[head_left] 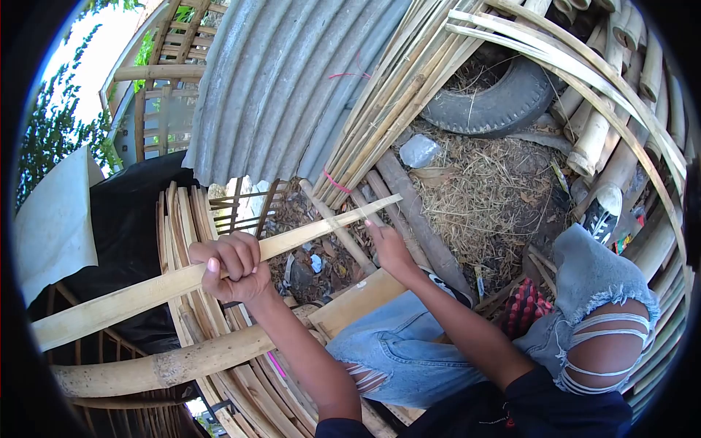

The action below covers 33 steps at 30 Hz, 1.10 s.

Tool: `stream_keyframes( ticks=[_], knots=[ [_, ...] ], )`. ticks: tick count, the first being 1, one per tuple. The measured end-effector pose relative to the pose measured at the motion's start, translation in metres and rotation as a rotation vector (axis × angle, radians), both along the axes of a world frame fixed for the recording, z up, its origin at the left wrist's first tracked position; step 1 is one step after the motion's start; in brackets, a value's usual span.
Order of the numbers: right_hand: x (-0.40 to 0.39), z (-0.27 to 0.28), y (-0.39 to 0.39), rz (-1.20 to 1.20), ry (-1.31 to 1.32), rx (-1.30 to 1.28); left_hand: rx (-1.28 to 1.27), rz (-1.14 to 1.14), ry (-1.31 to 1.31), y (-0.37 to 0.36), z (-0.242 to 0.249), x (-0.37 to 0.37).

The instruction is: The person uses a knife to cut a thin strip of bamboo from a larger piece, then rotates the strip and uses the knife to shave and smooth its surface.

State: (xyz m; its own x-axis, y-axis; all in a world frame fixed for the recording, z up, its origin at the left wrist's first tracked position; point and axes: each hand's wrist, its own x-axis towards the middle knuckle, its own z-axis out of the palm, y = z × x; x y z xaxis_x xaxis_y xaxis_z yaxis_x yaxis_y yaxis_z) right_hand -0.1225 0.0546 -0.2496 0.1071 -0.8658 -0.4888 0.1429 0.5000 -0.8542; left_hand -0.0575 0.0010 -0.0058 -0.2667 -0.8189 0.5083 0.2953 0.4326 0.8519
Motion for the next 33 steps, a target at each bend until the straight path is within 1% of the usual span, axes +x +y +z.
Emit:
stream_keyframes(
  ticks=[2, 3, 5, 7, 8, 9, 11, 12, 13, 14, 15, 16, 17, 19, 21, 23, 24, 25, 27, 28, 29, 31, 33],
  knots=[
    [-0.007, 0.052, 0.018, -0.096, -0.195, -0.250, -0.004, 0.001, -0.021, 0.001, -0.003, -0.010],
    [-0.002, 0.071, 0.025, -0.146, -0.301, -0.310, -0.023, -0.005, -0.044, 0.001, -0.003, -0.015],
    [0.002, 0.081, 0.030, -0.191, -0.324, -0.296, -0.025, 0.000, -0.053, -0.001, -0.003, -0.022],
    [-0.002, 0.062, 0.021, -0.135, -0.285, -0.271, -0.038, -0.039, -0.125, -0.003, -0.003, -0.025],
    [-0.004, 0.052, 0.017, -0.095, -0.241, -0.247, -0.036, 0.054, -0.114, -0.003, -0.003, -0.025],
    [-0.004, 0.057, 0.016, -0.108, -0.236, -0.245, -0.033, 0.041, -0.111, -0.006, -0.003, -0.021],
    [0.000, 0.083, 0.021, -0.086, -0.282, -0.302, -0.014, 0.098, -0.074, -0.008, -0.003, -0.008],
    [0.005, 0.097, 0.027, -0.148, -0.312, -0.391, -0.018, 0.093, -0.087, -0.007, -0.002, -0.007],
    [0.011, 0.091, 0.027, -0.144, -0.320, -0.385, -0.014, 0.098, -0.094, -0.006, -0.002, -0.005],
    [0.021, 0.080, 0.027, -0.103, -0.272, -0.345, -0.014, 0.096, -0.063, -0.003, -0.002, -0.002],
    [0.022, 0.079, 0.025, -0.065, -0.220, -0.310, -0.019, 0.089, -0.028, -0.003, -0.001, 0.000],
    [0.022, 0.078, 0.021, -0.069, -0.220, -0.319, -0.020, 0.129, -0.023, -0.002, -0.001, 0.006],
    [0.022, 0.077, 0.017, -0.049, -0.216, -0.300, -0.027, 0.119, -0.021, -0.005, 0.000, 0.011],
    [0.022, 0.077, 0.013, -0.006, -0.207, -0.242, 0.001, 0.229, 0.043, -0.009, 0.002, 0.022],
    [0.026, 0.086, 0.019, -0.048, -0.239, -0.257, 0.000, 0.201, 0.056, -0.008, 0.001, 0.026],
    [0.022, 0.093, 0.025, -0.042, -0.263, -0.368, -0.014, 0.168, 0.012, -0.005, 0.001, 0.023],
    [0.043, 0.068, 0.025, -0.185, -0.224, -0.315, -0.019, 0.145, -0.002, -0.004, 0.001, 0.018],
    [0.028, 0.058, 0.020, -0.023, -0.072, -0.377, -0.018, 0.152, -0.004, -0.002, 0.002, 0.018],
    [0.023, 0.062, 0.011, 0.000, -0.077, -0.343, -0.007, 0.277, 0.016, -0.006, 0.002, 0.017],
    [0.025, 0.067, 0.013, 0.001, -0.073, -0.333, -0.002, 0.228, 0.022, -0.011, 0.002, 0.021],
    [0.027, 0.074, 0.017, -0.007, -0.118, -0.303, 0.008, 0.267, 0.037, -0.013, 0.002, 0.022],
    [0.029, 0.080, 0.020, -0.017, -0.147, -0.290, 0.000, 0.221, 0.008, -0.013, 0.003, 0.022],
    [0.033, 0.087, 0.027, -0.161, -0.267, -0.476, 0.000, 0.191, 0.001, -0.010, 0.001, 0.013]
  ],
)
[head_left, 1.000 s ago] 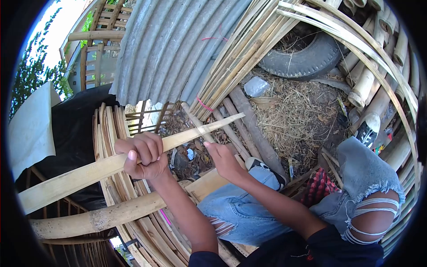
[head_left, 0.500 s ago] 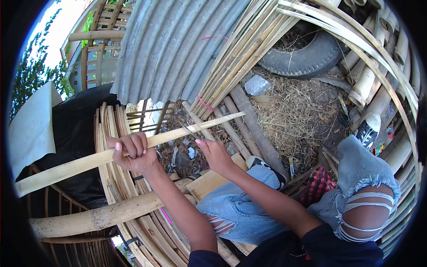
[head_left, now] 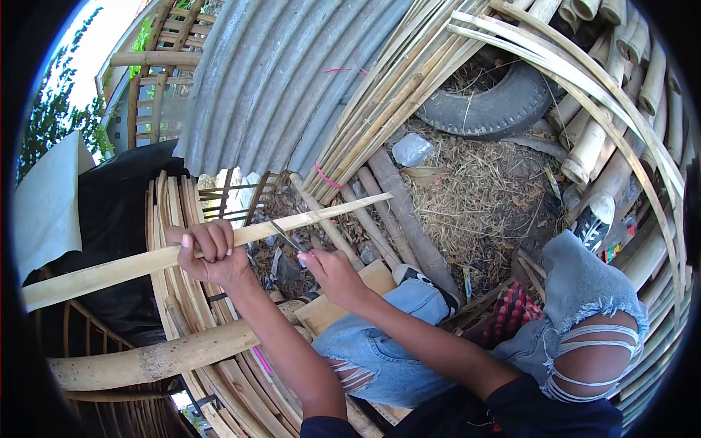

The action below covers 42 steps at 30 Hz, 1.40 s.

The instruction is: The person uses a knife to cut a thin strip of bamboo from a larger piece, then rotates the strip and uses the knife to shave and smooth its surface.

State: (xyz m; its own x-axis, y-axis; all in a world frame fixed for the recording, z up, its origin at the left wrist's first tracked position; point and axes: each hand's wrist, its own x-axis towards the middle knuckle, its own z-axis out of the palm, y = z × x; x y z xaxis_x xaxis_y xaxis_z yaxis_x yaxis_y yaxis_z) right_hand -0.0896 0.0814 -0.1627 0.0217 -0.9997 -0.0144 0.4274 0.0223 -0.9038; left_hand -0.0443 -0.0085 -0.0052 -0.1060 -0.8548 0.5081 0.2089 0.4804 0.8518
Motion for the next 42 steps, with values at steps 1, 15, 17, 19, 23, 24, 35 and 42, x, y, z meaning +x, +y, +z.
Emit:
stream_keyframes(
  ticks=[1, 15, 17, 19, 23, 24, 35, 42],
  knots=[
    [-0.008, -0.007, -0.004, 0.087, -0.020, 0.208, 0.008, -0.025, -0.014, 0.003, 0.001, -0.003],
    [-0.025, -0.002, -0.011, 0.157, 0.214, 0.177, -0.012, 0.131, 0.016, 0.002, 0.001, 0.006],
    [-0.018, 0.006, 0.000, 0.114, 0.213, 0.092, -0.016, 0.083, 0.011, 0.002, -0.001, 0.003],
    [-0.010, -0.004, 0.006, 0.039, 0.195, 0.053, -0.015, 0.064, 0.014, 0.003, -0.003, -0.006],
    [-0.025, -0.030, -0.015, 0.073, 0.236, 0.163, 0.003, 0.144, 0.016, 0.000, 0.002, -0.003],
    [-0.027, -0.022, -0.014, 0.079, 0.236, 0.165, 0.011, 0.212, 0.026, -0.001, 0.003, 0.000],
    [-0.035, 0.017, -0.012, 0.145, 0.146, 0.035, 0.007, 0.046, -0.002, 0.004, -0.003, -0.018],
    [-0.032, -0.024, -0.020, 0.079, 0.306, 0.176, 0.000, 0.003, -0.019, 0.005, -0.005, -0.026]
  ],
)
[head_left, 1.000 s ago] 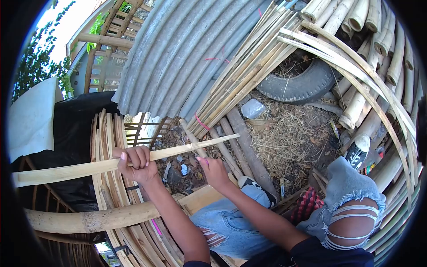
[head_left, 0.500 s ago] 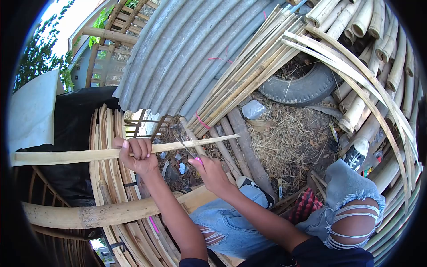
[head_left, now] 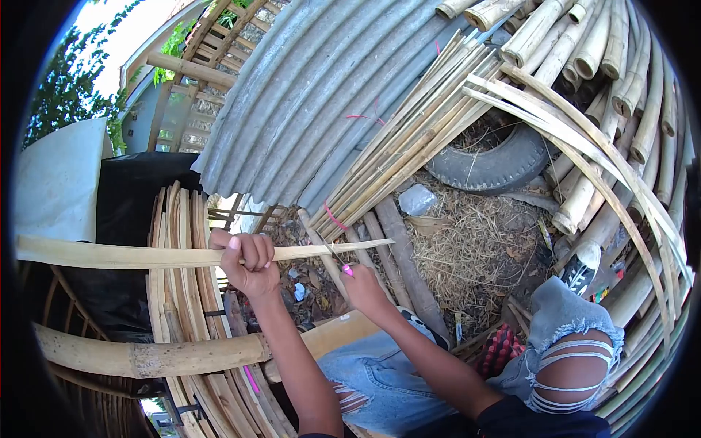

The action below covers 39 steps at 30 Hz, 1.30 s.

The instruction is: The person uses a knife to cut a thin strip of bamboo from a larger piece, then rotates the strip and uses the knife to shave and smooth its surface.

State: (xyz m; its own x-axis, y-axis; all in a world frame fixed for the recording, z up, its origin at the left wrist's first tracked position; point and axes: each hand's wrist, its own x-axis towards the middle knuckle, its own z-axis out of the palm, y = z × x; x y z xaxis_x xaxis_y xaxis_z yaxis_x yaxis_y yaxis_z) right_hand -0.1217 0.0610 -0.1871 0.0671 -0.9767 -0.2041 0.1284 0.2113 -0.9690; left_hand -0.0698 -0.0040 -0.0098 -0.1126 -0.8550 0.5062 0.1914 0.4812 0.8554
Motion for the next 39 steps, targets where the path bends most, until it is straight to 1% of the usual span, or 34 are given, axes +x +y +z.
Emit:
stream_keyframes(
  ticks=[1, 3, 4, 6, 8, 9, 10, 11, 12, 13, 14, 16, 17, 18, 19, 20, 21, 23, 24, 25, 28, 30, 32, 33, 34, 35, 36, 38, 39],
  knots=[
    [-0.003, 0.007, 0.002, -0.006, 0.003, 0.000, 0.011, 0.013, 0.002, -0.001, 0.000, 0.002],
    [-0.008, 0.029, 0.005, 0.032, -0.075, -0.092, 0.028, 0.020, 0.038, -0.002, -0.001, 0.001],
    [-0.013, 0.041, 0.010, 0.014, -0.078, -0.109, 0.008, 0.012, 0.056, -0.003, -0.003, -0.002],
    [0.011, 0.016, 0.017, -0.062, -0.035, -0.028, 0.029, -0.053, -0.015, 0.000, -0.004, -0.008],
    [0.008, -0.008, 0.009, -0.051, 0.012, -0.057, 0.009, -0.085, -0.017, 0.001, -0.004, -0.009],
    [0.001, -0.005, 0.002, -0.044, 0.045, -0.078, 0.015, 0.039, -0.005, -0.002, -0.003, -0.009],
    [-0.002, 0.002, 0.000, -0.051, 0.050, -0.085, 0.026, 0.164, 0.008, -0.005, -0.003, -0.008],
    [-0.002, 0.009, 0.004, -0.001, 0.027, -0.083, 0.032, 0.109, 0.022, -0.006, -0.003, -0.003],
    [-0.008, 0.026, 0.006, 0.053, 0.004, -0.084, 0.024, 0.110, 0.030, -0.008, -0.004, -0.001],
    [-0.014, 0.042, 0.009, 0.069, -0.061, -0.093, 0.038, 0.064, 0.034, -0.007, -0.005, 0.001],
    [-0.007, 0.037, 0.008, 0.076, -0.054, -0.103, 0.048, 0.018, 0.038, -0.008, -0.005, 0.003],
    [0.014, 0.009, 0.009, 0.053, 0.004, 0.066, 0.044, 0.004, 0.034, -0.001, -0.005, 0.004],
    [0.011, -0.009, 0.005, 0.017, 0.055, -0.040, 0.036, 0.043, 0.043, 0.001, -0.005, 0.004],
    [0.007, -0.004, 0.003, 0.010, 0.059, -0.044, 0.023, 0.071, 0.051, -0.001, -0.004, 0.004],
    [0.005, 0.003, -0.001, 0.045, 0.027, -0.023, 0.043, 0.146, 0.080, -0.003, -0.003, 0.008],
    [0.003, 0.009, 0.000, 0.088, -0.003, 0.002, 0.042, 0.137, 0.084, -0.004, -0.003, 0.011],
    [-0.001, 0.024, 0.000, 0.096, 0.027, -0.048, 0.041, 0.113, 0.082, -0.004, -0.003, 0.013],
    [-0.002, 0.039, 0.003, 0.066, 0.020, -0.090, 0.023, 0.076, 0.055, -0.002, -0.004, 0.012],
    [-0.001, 0.042, 0.006, 0.045, 0.000, -0.123, 0.019, 0.076, 0.060, 0.001, -0.005, 0.011],
    [0.005, 0.031, 0.002, 0.069, 0.064, 0.013, 0.021, 0.046, 0.058, 0.003, -0.005, 0.009],
    [0.000, 0.018, -0.009, 0.062, 0.132, -0.028, 0.005, 0.019, 0.058, 0.001, -0.004, 0.008],
    [-0.001, 0.032, -0.006, 0.095, 0.109, 0.008, 0.038, 0.080, 0.073, -0.003, -0.003, 0.012],
    [-0.009, 0.055, -0.002, 0.073, -0.011, -0.158, 0.045, 0.084, 0.067, -0.004, -0.004, 0.012],
    [-0.009, 0.056, 0.001, 0.092, 0.042, -0.123, 0.040, 0.049, 0.065, -0.003, -0.004, 0.010],
    [-0.004, 0.036, 0.000, 0.109, 0.041, -0.115, 0.037, 0.023, 0.058, -0.001, -0.004, 0.009],
    [0.005, 0.000, -0.002, 0.046, 0.120, -0.095, 0.031, 0.027, 0.045, 0.001, -0.004, 0.010],
    [0.011, -0.020, 0.000, -0.017, 0.195, -0.087, 0.012, 0.034, 0.048, 0.002, -0.004, 0.011],
    [0.005, -0.009, -0.005, 0.033, 0.153, -0.062, 0.039, 0.122, 0.069, -0.001, -0.003, 0.011],
    [0.001, 0.002, -0.005, 0.071, 0.139, -0.011, 0.038, 0.111, 0.066, -0.004, -0.003, 0.016]
  ],
)
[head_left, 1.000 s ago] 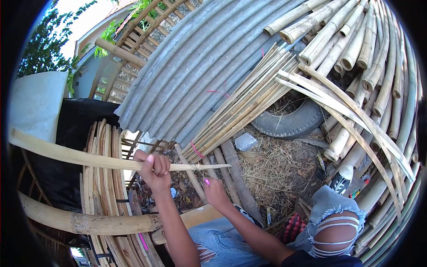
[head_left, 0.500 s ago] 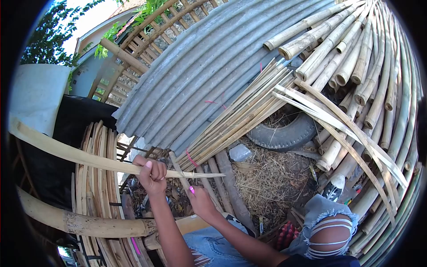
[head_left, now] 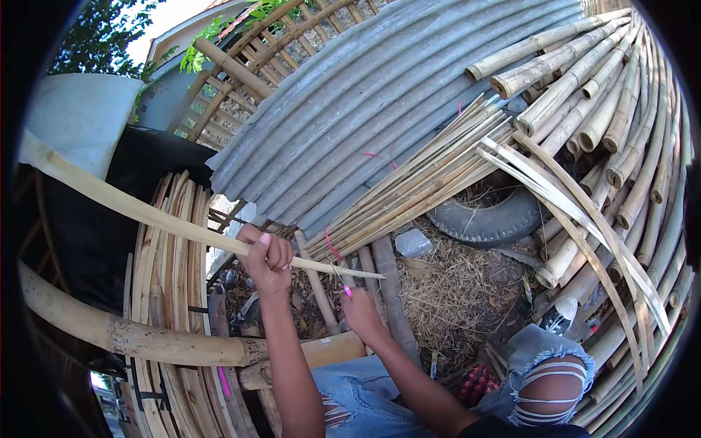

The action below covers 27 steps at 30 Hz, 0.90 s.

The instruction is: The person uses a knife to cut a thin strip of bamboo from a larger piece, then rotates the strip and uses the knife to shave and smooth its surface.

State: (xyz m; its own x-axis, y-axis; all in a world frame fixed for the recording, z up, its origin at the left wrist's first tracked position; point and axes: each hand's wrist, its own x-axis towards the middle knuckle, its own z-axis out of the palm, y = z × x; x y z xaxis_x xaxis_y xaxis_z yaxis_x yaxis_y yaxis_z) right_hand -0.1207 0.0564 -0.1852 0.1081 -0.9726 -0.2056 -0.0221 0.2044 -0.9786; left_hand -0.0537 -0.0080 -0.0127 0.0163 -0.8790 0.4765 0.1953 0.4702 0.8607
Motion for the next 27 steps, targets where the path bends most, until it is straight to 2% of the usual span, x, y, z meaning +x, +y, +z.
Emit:
stream_keyframes(
  ticks=[3, 4, 6, 8, 10, 11, 14, 15, 17, 18, 20, 21, 23, 25, 26, 27],
  knots=[
    [-0.009, 0.046, 0.000, -0.021, -0.075, -0.117, 0.014, -0.008, 0.003, -0.001, -0.001, 0.002],
    [-0.004, 0.039, 0.002, -0.010, -0.075, -0.109, 0.009, -0.032, -0.004, 0.001, -0.001, 0.000],
    [0.012, 0.002, 0.000, -0.084, 0.089, -0.038, 0.012, -0.071, -0.014, 0.007, -0.003, 0.000],
    [0.022, -0.099, -0.003, 0.013, 0.228, 0.194, 0.000, -0.083, -0.003, 0.011, -0.004, -0.001],
    [0.002, -0.146, -0.004, 0.071, 0.322, 0.286, -0.004, -0.088, -0.002, 0.008, -0.003, 0.000],
    [0.001, -0.137, -0.007, 0.066, 0.307, 0.293, 0.003, -0.096, -0.016, 0.006, -0.002, -0.001],
    [-0.021, -0.082, -0.001, -0.043, -0.087, 0.272, -0.020, -0.102, -0.035, 0.012, -0.003, -0.007],
    [-0.020, -0.064, 0.002, -0.039, -0.080, 0.277, -0.015, -0.097, -0.030, 0.012, -0.003, -0.008],
    [-0.019, -0.025, 0.007, 0.014, -0.311, 0.102, -0.015, -0.095, -0.049, 0.011, -0.002, -0.008],
    [-0.019, -0.007, 0.010, 0.019, -0.316, 0.110, 0.000, -0.091, -0.046, 0.010, -0.002, -0.009],
    [-0.021, 0.017, 0.012, 0.016, -0.179, -0.199, 0.009, -0.106, -0.057, 0.010, -0.003, -0.011],
    [-0.009, -0.004, 0.011, 0.019, -0.178, -0.199, 0.012, -0.129, -0.061, 0.010, -0.003, -0.013],
    [0.025, -0.075, 0.009, -0.020, -0.009, 0.177, 0.002, -0.167, -0.069, 0.012, -0.004, -0.013],
    [0.010, -0.110, 0.003, -0.005, -0.044, 0.193, -0.003, -0.194, -0.013, 0.013, -0.003, -0.010],
    [0.009, -0.117, 0.000, 0.020, -0.079, 0.218, 0.001, -0.165, -0.014, 0.014, -0.003, -0.012],
    [0.005, -0.095, 0.001, 0.017, -0.091, 0.231, 0.015, -0.169, -0.024, 0.013, -0.002, -0.013]
  ],
)
